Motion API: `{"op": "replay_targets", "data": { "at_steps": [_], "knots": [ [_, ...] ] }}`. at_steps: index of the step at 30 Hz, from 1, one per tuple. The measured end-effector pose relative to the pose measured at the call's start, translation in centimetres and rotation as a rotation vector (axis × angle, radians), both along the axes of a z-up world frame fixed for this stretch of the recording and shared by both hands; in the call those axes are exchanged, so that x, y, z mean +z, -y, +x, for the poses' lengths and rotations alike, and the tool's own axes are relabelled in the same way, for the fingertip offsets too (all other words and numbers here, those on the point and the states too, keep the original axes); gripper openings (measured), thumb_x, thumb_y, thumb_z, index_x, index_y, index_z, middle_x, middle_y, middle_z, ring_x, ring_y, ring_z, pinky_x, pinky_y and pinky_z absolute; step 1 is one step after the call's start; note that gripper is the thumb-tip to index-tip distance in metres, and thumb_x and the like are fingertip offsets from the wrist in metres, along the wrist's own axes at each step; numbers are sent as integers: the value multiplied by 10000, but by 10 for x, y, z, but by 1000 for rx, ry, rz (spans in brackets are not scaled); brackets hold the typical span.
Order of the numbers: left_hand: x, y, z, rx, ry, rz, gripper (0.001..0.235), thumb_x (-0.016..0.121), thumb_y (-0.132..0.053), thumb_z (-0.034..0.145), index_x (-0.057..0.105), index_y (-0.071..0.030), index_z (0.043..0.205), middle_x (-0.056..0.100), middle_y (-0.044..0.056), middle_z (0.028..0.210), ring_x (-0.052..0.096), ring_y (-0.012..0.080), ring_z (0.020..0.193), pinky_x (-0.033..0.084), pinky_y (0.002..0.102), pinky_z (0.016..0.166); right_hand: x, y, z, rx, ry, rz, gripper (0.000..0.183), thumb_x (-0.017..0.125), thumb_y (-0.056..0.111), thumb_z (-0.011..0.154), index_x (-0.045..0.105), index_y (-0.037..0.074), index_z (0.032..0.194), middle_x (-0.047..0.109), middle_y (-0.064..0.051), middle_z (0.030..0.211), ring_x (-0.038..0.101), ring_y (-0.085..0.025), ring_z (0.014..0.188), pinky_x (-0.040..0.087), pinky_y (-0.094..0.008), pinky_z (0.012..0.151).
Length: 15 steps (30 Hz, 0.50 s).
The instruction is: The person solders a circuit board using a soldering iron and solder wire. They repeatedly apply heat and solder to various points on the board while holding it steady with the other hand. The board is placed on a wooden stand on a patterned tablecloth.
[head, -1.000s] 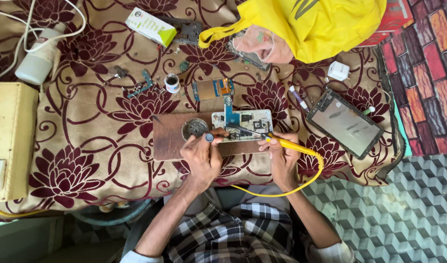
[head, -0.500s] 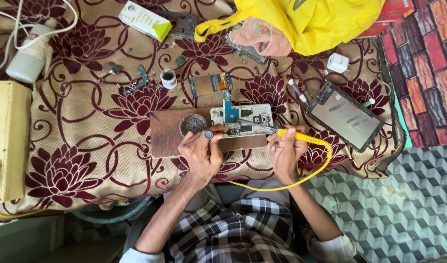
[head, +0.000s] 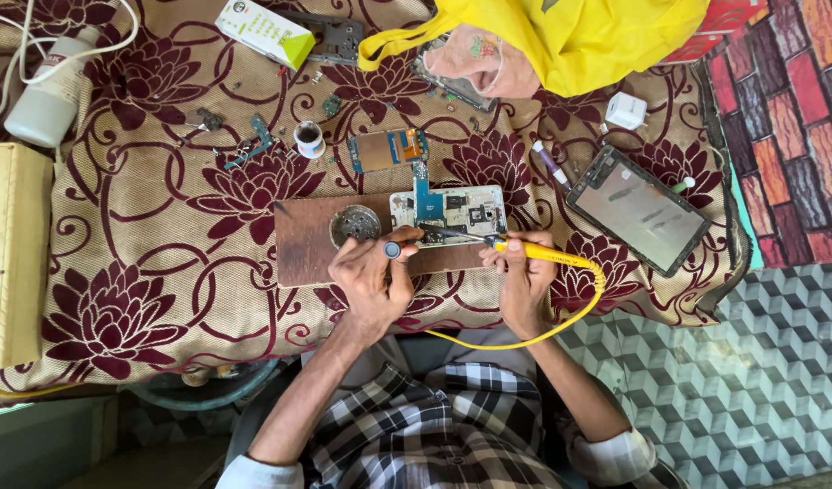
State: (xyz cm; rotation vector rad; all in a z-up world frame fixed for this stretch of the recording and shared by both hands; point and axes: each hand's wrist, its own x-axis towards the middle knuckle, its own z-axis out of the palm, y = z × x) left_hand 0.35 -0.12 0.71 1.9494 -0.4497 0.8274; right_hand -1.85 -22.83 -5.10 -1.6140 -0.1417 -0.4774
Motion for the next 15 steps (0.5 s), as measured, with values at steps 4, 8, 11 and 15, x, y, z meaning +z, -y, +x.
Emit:
{"op": "replay_targets", "data": {
  "at_steps": [4,8,11,15],
  "knots": [
    [-6,1,1,1,5,10,192,587,-107,996,743,-94,887,800,-26,893,557,69,525,334,296,571,0,0,2,-14,36,-21,222,461,211,1149,473,-12,1147,689,-164,860,685,-180,747,514,-260,621],
    [-7,2,3,16,-10,9,219,581,-131,1000,776,-88,909,780,-42,823,500,71,473,323,303,554,0,1,5,-21,65,15,248,451,242,1149,469,-5,1161,698,-167,848,700,-193,721,515,-258,594],
    [-6,2,0,7,-3,12,223,573,-138,1016,769,-85,922,780,-41,836,525,69,499,325,300,561,-3,2,4,-9,58,148,276,443,281,1145,463,7,1172,686,-164,813,670,-184,657,486,-250,567],
    [-3,2,0,8,-6,11,228,578,-137,1013,777,-87,914,787,-31,836,521,76,495,323,299,552,-7,5,6,-28,32,361,289,455,308,1151,466,20,1172,644,-154,783,606,-164,597,443,-250,524]
  ]
}}
